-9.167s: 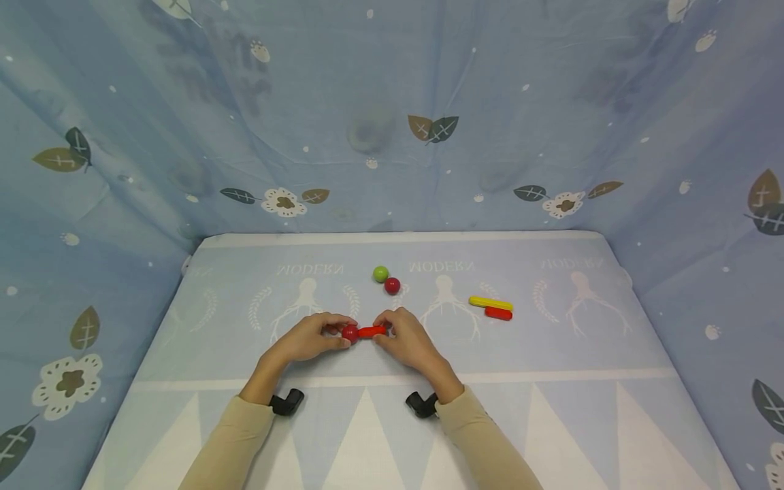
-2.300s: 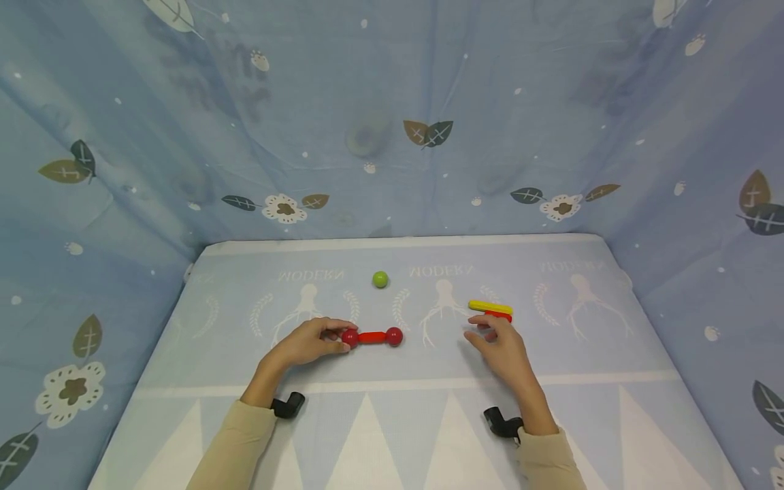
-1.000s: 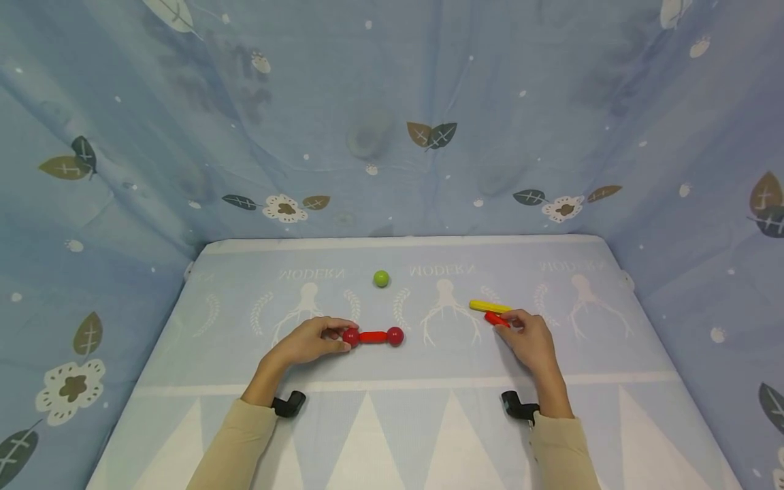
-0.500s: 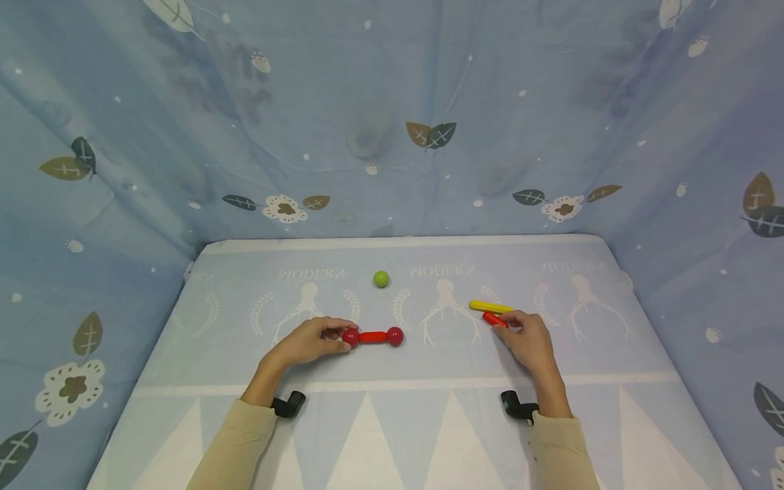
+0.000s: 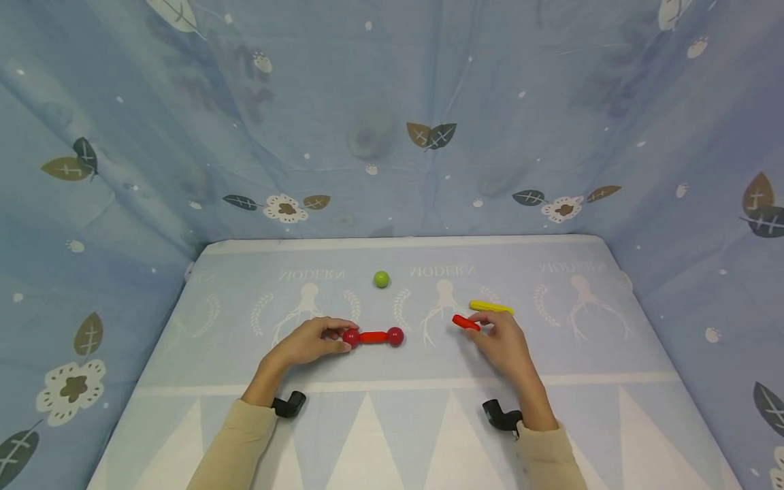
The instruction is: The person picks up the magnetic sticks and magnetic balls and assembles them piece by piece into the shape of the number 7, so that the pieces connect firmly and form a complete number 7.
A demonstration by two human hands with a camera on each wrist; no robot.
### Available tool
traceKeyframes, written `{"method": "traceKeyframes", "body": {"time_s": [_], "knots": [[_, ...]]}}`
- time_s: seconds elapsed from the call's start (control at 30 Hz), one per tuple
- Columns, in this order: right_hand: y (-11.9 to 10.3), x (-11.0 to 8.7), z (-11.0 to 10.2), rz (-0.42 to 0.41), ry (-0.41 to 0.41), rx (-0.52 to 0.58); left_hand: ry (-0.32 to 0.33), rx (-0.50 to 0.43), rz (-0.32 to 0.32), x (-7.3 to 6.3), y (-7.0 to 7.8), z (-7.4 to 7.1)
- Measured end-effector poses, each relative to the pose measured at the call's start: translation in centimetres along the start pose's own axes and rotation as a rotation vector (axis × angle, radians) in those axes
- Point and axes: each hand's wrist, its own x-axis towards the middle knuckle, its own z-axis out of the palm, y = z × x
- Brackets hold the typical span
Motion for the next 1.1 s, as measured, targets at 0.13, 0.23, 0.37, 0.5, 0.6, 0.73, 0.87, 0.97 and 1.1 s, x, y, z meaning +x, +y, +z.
{"method": "traceKeyframes", "body": {"time_s": [0.13, 0.23, 0.37, 0.5, 0.6, 0.73, 0.87, 0.97, 1.1], "knots": [[-1.3, -0.4, 0.8, -0.036, -0.009, 0.017, -0.001, 0.009, -0.001, 0.0, -0.1, 0.0], [-2.4, -0.7, 1.5, -0.054, -0.022, 0.029, -0.002, 0.01, -0.001, 0.0, -0.2, 0.0], [-3.7, -1.1, 2.7, -0.093, -0.047, 0.049, -0.001, 0.01, 0.001, 0.0, -0.1, 0.0], [-4.8, -1.2, 4.2, -0.149, -0.082, 0.079, 0.001, 0.016, 0.008, 0.0, 0.0, 0.0], [-5.5, -1.3, 5.5, -0.19, -0.126, 0.094, 0.0, 0.02, 0.01, 0.0, -0.1, 0.0], [-6.4, -1.5, 7.0, -0.234, -0.183, 0.11, -0.006, 0.022, 0.011, 0.1, -0.1, 0.0], [-7.0, -1.7, 8.4, -0.276, -0.223, 0.123, -0.008, 0.032, 0.013, 0.1, -0.1, 0.1], [-7.3, -1.7, 9.4, -0.3, -0.253, 0.123, -0.005, 0.035, 0.009, 0.1, -0.1, 0.1], [-7.6, -1.9, 10.5, -0.308, -0.295, 0.112, -0.006, 0.029, 0.002, 0.1, -0.2, 0.0]]}}
